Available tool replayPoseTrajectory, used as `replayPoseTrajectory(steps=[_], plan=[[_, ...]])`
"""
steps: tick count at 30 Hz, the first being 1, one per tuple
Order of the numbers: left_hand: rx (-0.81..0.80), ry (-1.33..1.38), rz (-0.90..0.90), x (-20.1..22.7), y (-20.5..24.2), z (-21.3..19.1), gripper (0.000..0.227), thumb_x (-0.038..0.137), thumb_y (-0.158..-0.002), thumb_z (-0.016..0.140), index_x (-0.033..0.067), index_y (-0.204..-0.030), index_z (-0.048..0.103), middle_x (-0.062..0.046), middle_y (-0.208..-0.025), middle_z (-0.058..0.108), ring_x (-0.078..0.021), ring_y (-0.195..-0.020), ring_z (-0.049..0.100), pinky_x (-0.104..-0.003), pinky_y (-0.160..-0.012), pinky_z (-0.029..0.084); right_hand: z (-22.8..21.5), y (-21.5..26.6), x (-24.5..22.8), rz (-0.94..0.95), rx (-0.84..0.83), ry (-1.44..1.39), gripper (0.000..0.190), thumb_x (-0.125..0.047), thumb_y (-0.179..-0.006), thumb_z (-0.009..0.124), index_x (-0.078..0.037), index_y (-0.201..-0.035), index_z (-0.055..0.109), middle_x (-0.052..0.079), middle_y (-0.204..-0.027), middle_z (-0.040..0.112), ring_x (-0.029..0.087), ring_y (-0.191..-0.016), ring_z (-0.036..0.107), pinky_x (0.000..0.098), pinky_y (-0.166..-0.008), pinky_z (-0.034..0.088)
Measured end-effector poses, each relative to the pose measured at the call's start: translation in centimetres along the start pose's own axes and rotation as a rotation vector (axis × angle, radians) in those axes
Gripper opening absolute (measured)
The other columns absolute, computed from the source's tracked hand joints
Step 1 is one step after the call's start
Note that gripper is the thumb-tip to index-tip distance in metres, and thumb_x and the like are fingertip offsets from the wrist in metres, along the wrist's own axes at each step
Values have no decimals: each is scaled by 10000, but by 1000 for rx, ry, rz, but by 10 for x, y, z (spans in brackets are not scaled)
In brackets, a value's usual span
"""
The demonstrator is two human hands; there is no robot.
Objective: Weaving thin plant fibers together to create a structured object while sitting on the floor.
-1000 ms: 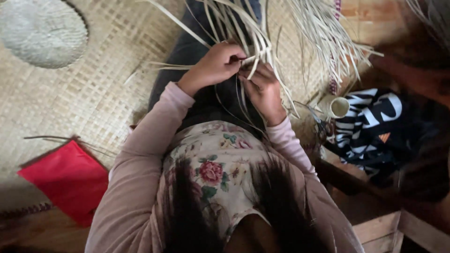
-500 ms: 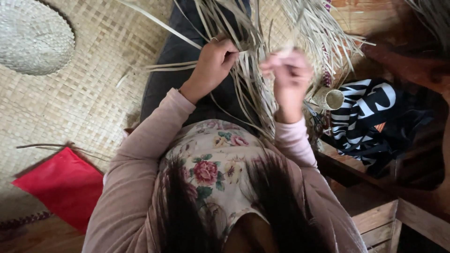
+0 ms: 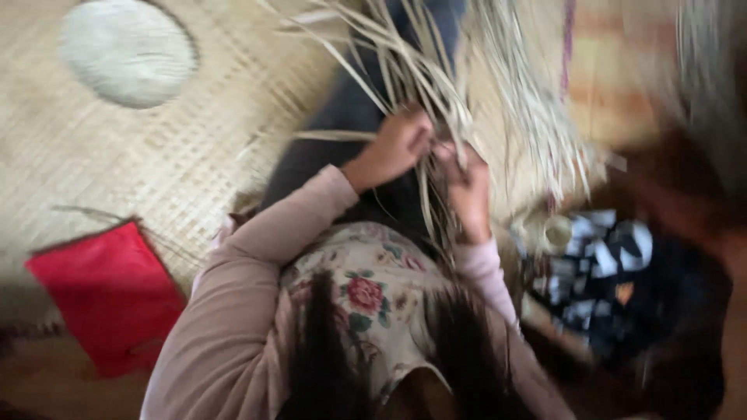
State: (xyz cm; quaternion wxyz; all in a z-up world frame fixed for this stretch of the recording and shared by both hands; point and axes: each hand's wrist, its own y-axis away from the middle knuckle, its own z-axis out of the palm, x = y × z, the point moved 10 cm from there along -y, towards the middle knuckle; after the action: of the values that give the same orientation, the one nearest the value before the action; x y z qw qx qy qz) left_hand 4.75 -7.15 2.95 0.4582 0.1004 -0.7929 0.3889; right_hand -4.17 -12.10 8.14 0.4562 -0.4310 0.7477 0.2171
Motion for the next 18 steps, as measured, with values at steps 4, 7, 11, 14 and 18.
replayPoseTrajectory(steps=[4,7,11,14,18], plan=[[18,28,65,10,-3,2,130,199,-836,533,86,-778,502,-129,-689,528,-352,-690,551,-416,-604,444,1,-11,7,66,51,-279,157,-65,-906,453,-45,-857,601,-41,-462,335,32,-425,321,148,-418,300],[27,227,29,-6,3,8,202,174,-722,695,71,-788,534,-127,-749,571,-351,-733,580,-387,-600,464,4,-19,15,122,3,-366,136,-60,-884,447,-55,-842,577,0,-438,371,62,-331,347,148,-337,283],[17,123,-50,-9,1,8,109,116,-756,616,56,-731,529,-106,-681,543,-320,-653,570,-369,-568,458,-6,-24,-26,-119,-19,-221,98,-10,-857,527,-6,-776,582,78,-545,478,160,-591,466,247,-587,373],[-6,56,30,21,-6,0,141,121,-790,561,56,-704,470,-90,-650,490,-337,-622,537,-383,-525,435,-22,-33,-30,-262,45,-149,112,-32,-845,598,-8,-737,578,143,-720,586,229,-781,575,319,-750,426],[-7,8,69,21,-2,6,171,189,-827,514,88,-710,440,-56,-684,463,-327,-652,530,-362,-531,437,-7,-53,5,-123,-30,530,242,-211,-778,721,6,-774,613,207,-673,585,419,-668,574,489,-556,418]])
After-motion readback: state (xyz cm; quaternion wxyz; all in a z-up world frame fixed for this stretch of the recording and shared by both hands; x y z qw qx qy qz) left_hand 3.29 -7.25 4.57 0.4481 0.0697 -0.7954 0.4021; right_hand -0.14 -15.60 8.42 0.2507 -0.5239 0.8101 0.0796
